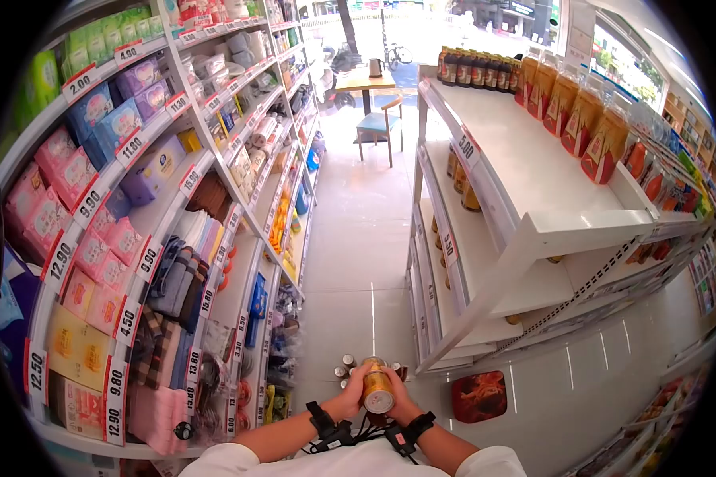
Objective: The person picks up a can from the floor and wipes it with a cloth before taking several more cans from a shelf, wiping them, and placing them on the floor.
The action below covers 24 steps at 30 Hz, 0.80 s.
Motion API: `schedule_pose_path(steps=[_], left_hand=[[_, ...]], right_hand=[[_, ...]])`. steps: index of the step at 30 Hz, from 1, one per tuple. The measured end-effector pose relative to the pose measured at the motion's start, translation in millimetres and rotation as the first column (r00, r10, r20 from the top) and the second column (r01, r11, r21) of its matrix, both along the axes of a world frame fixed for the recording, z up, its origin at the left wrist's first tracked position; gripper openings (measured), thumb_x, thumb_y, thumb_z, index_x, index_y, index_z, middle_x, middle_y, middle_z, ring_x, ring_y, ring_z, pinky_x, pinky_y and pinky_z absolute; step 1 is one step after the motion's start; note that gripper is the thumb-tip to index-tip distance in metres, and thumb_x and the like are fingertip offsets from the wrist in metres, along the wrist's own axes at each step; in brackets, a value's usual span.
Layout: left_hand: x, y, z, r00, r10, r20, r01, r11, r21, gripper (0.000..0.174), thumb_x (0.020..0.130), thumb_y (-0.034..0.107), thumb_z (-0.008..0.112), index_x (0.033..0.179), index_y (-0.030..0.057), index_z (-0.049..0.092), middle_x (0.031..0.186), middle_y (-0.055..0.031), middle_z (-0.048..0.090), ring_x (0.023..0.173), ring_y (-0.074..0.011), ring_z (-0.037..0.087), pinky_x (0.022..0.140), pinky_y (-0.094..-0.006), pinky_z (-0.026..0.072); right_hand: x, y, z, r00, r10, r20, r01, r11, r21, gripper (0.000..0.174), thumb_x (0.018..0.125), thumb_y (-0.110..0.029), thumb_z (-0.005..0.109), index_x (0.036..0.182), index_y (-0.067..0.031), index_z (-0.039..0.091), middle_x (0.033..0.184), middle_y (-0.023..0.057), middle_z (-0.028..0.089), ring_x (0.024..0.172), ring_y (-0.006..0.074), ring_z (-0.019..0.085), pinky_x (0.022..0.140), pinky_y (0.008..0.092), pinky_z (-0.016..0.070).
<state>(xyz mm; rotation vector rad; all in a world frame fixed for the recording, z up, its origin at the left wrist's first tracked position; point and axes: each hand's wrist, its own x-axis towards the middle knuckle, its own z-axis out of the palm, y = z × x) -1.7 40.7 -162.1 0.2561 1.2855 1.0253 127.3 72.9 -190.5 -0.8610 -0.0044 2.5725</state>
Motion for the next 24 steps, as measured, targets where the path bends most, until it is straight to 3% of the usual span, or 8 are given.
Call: schedule_pose_path(steps=[1,4,6,9,13,14,18,24], left_hand=[[-1,0,16,0.970,0.025,0.240,-0.003,0.996,-0.093,0.054,0.094,0.051,0.050,0.127,0.0091,0.052,0.120,-0.0099,0.060,0.106,-0.0261,0.061,0.093,-0.0384,0.0493],[-16,0,25,0.935,0.024,0.354,0.031,0.988,-0.150,0.057,0.095,0.056,0.044,0.127,0.0096,0.054,0.116,-0.0115,0.064,0.104,-0.0282,0.064,0.095,-0.0437,0.0495],[-22,-2,24,0.886,0.020,0.463,0.055,0.987,-0.149,0.064,0.094,0.061,0.043,0.130,0.0089,0.052,0.119,-0.0129,0.063,0.105,-0.0303,0.064,0.096,-0.0476,0.0488],[-30,3,10,0.822,0.025,0.569,0.100,0.977,-0.187,0.067,0.093,0.064,0.042,0.131,0.0091,0.052,0.119,-0.0135,0.063,0.105,-0.0317,0.064,0.095,-0.0479,0.0495],[-29,-1,11,0.874,0.063,0.482,0.062,0.969,-0.239,0.076,0.089,0.074,0.040,0.130,0.0118,0.052,0.117,-0.0144,0.064,0.101,-0.0322,0.065,0.091,-0.0498,0.0518],[-27,-2,17,0.879,0.074,0.472,0.061,0.962,-0.265,0.074,0.088,0.075,0.040,0.126,0.0134,0.055,0.110,-0.0116,0.065,0.095,-0.0292,0.066,0.084,-0.0468,0.0549],[-24,-19,-15,0.844,0.142,0.518,0.031,0.950,-0.311,0.066,0.090,0.072,0.043,0.117,0.0133,0.057,0.098,-0.0091,0.067,0.082,-0.0267,0.067,0.074,-0.0435,0.0569],[-9,-57,-61,0.779,0.267,0.567,0.015,0.896,-0.443,0.060,0.093,0.067,0.043,0.116,0.0129,0.057,0.092,-0.0080,0.065,0.077,-0.0249,0.067,0.069,-0.0412,0.0574]], right_hand=[[-2,2,1,1.000,0.002,-0.014,-0.002,1.000,-0.001,0.051,0.092,-0.047,0.055,0.125,-0.0078,0.054,0.109,0.0132,0.065,0.096,0.0270,0.066,0.086,0.0410,0.0553],[-12,3,2,0.996,0.011,0.087,-0.022,0.991,0.130,0.051,0.092,-0.045,0.058,0.123,-0.0054,0.054,0.109,0.0135,0.064,0.091,0.0260,0.068,0.080,0.0399,0.0573],[-18,4,0,0.960,-0.101,0.260,0.029,0.963,0.269,0.044,0.092,-0.034,0.064,0.121,-0.0031,0.053,0.106,0.0131,0.064,0.086,0.0247,0.069,0.075,0.0377,0.0587],[-22,8,14,0.926,-0.219,0.306,0.072,0.901,0.427,0.038,0.091,-0.022,0.067,0.120,-0.0020,0.053,0.105,0.0120,0.064,0.087,0.0236,0.068,0.074,0.0363,0.0590],[-29,10,13,0.902,-0.205,0.380,-0.053,0.820,0.570,0.038,0.089,-0.018,0.070,0.119,-0.0001,0.054,0.106,0.0105,0.063,0.089,0.0194,0.066,0.074,0.0338,0.0576],[-30,10,14,0.893,-0.210,0.398,-0.074,0.804,0.590,0.041,0.088,-0.018,0.072,0.120,0.0005,0.053,0.106,0.0102,0.063,0.089,0.0178,0.066,0.075,0.0328,0.0567],[-30,-3,-1,0.810,-0.155,0.566,-0.205,0.829,0.521,0.036,0.086,-0.024,0.075,0.106,0.0039,0.063,0.096,0.0083,0.067,0.084,0.0143,0.066,0.071,0.0292,0.0537],[-9,-35,-49,0.723,-0.045,0.689,-0.406,0.779,0.478,0.039,0.088,-0.031,0.072,0.105,0.0022,0.062,0.095,0.0058,0.066,0.084,0.0114,0.062,0.074,0.0286,0.0505]])
